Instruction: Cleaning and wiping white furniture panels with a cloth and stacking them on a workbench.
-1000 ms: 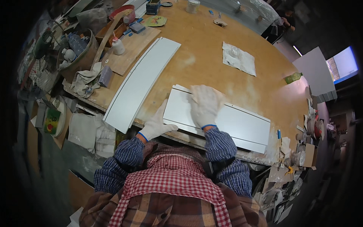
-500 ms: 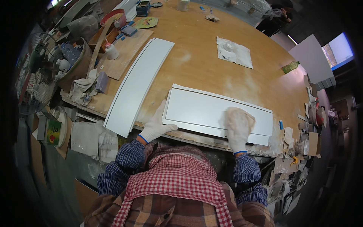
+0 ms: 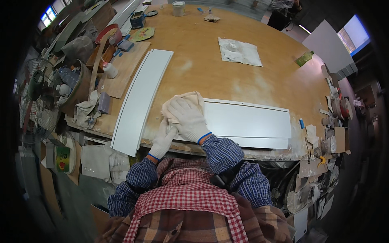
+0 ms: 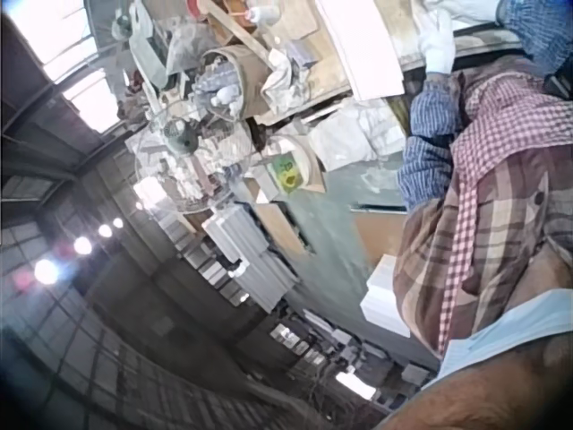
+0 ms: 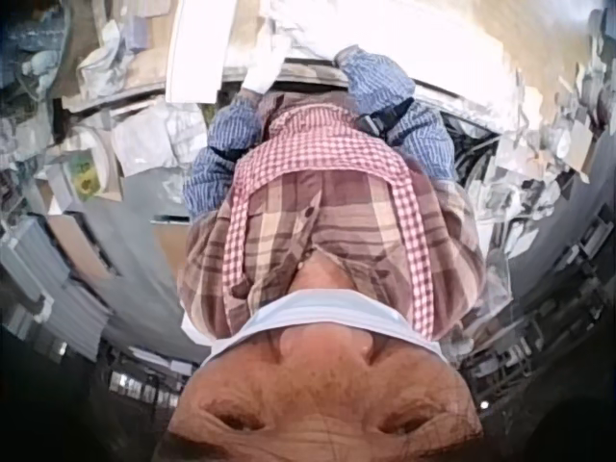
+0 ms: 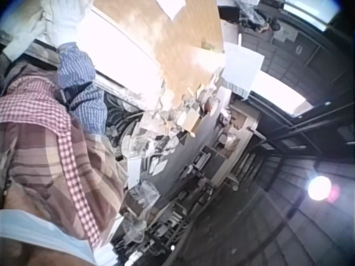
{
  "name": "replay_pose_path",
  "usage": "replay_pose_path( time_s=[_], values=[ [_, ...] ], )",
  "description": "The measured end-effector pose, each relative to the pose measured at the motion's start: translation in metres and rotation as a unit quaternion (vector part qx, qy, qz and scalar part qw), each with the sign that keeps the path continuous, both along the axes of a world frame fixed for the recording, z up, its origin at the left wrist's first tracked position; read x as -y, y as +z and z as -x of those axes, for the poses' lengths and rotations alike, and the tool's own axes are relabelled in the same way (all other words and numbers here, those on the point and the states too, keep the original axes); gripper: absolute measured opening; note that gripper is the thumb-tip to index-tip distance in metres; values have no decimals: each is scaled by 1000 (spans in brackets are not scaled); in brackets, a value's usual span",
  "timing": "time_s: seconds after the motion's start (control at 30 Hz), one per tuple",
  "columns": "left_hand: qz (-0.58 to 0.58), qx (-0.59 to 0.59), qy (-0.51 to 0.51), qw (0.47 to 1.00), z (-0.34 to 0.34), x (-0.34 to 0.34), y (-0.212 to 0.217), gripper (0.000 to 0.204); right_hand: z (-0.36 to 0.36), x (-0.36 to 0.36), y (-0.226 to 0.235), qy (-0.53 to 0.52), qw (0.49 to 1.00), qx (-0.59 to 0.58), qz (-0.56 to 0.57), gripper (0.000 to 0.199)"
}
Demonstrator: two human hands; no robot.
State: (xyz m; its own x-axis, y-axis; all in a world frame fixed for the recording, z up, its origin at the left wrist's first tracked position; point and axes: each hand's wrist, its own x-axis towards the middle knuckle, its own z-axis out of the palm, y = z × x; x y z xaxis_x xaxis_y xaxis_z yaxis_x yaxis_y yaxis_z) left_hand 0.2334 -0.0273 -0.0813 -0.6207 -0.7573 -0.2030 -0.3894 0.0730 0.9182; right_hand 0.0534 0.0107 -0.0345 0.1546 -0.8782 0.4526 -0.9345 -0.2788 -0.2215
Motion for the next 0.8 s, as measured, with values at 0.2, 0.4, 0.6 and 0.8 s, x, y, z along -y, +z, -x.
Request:
replay_pose_path(
  time_s=[0.2,0.4,0.6,0.8],
  values=[
    [57,-51,12,997,-8,-3,-14,76,101,-60,1,-250,967,-15,-55,42],
    [115,-64,-24,991,-11,7,-24,67,25,-10,16,-105,993,-30,35,38],
    [-286,-288,55,912,-19,33,3,92,-9,-51,22,107,994,-18,23,37],
    [-72,-167,107,978,-32,68,15,69,124,-165,-3,-293,954,-49,-26,41]
  ],
)
